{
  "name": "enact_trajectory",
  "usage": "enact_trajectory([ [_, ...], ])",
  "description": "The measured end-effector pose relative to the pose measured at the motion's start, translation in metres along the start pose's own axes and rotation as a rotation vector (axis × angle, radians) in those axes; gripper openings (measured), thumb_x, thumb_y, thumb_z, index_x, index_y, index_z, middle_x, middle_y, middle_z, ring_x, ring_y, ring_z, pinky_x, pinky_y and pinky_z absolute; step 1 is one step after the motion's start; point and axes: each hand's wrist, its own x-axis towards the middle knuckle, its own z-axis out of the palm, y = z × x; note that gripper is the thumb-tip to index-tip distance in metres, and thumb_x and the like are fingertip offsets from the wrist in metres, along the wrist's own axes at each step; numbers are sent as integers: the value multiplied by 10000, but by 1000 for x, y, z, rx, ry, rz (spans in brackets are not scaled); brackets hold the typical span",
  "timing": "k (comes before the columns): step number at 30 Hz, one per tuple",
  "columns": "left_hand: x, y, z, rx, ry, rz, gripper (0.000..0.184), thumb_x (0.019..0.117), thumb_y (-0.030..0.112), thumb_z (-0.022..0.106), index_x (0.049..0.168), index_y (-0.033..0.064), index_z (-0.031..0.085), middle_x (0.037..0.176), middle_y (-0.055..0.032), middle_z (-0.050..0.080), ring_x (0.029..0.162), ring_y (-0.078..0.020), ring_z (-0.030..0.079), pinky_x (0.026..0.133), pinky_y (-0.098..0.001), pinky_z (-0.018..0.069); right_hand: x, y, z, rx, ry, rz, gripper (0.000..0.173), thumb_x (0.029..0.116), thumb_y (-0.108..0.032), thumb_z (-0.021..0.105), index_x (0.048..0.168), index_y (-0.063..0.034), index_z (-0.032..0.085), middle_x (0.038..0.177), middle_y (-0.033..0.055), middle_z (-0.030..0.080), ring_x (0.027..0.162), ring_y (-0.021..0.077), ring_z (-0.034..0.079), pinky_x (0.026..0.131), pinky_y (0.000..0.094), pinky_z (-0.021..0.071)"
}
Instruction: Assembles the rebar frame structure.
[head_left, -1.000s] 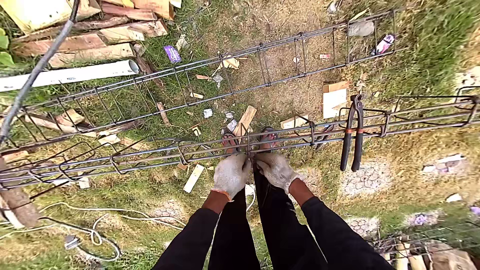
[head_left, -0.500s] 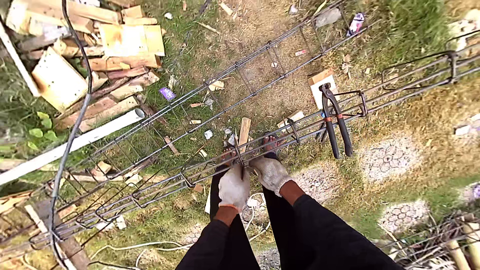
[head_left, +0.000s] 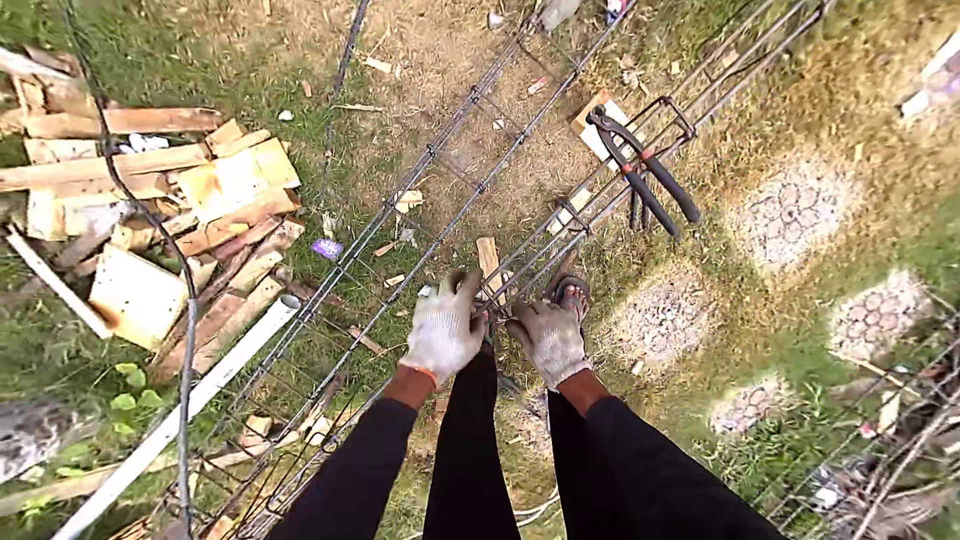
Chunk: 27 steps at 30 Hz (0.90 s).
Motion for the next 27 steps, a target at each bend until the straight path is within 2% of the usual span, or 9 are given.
enact_trajectory([
  [2,14,-11,-3,-212,-150,51,637,964,282,670,1555,236,438,1603,-60,425,1279,-321,595,956,-604,539,-3,0,5,0,74,3,341,983,-469,624,1153,-197,741,985,99,734,908,339,700,820,599,544],
  [3,19,-14,-4,-382,-215,20,548,1021,291,580,1551,228,454,1586,-36,463,1309,-277,585,1013,-581,512,-5,0,7,3,101,0,354,975,-474,637,1166,-192,733,989,104,729,905,346,693,810,603,538],
  [5,39,-31,11,-583,-198,-34,437,1064,399,469,1434,202,593,1367,-32,652,1184,-175,658,1008,-483,544,-8,0,11,6,141,4,412,951,-507,670,1226,-202,706,1017,100,723,922,342,685,821,604,531],
  [7,55,-45,27,-558,-155,9,448,1069,460,436,1373,204,643,1307,-32,678,1152,-143,665,1003,-453,549,-2,-1,14,8,177,10,405,932,-519,695,1207,-222,703,1017,87,721,925,326,684,840,590,531],
  [9,57,-44,29,-479,-161,1,467,1075,497,400,1406,247,615,1357,-31,653,1209,-168,638,1022,-491,521,5,1,23,3,226,-10,329,948,-470,677,1155,-221,732,999,85,743,920,312,710,846,579,548],
  [13,45,-35,38,-606,-94,-80,419,1092,455,415,1402,245,603,1155,0,712,935,-113,689,815,-397,589,0,4,38,29,256,-80,266,994,-405,624,1151,-222,736,1022,75,718,923,310,683,804,545,542],
  [17,45,-33,45,-698,28,-90,281,1053,319,551,1223,145,692,1006,-9,724,861,-106,693,780,-356,599,2,7,37,24,234,-76,268,1006,-420,600,1143,-238,741,1029,73,741,900,308,707,781,540,560],
  [23,44,-32,49,-758,109,-117,226,1042,229,547,1161,114,703,909,-17,711,747,-110,668,673,-320,582,-4,6,34,90,178,-73,285,1042,-370,557,1188,-186,718,1061,86,718,935,317,679,773,535,540],
  [27,43,-34,50,-758,120,-113,228,1052,247,557,1150,111,712,916,-16,720,760,-99,679,695,-316,594,-13,-10,24,517,108,115,333,1074,-329,519,1207,-111,732,1034,86,740,944,243,716,830,501,590],
])
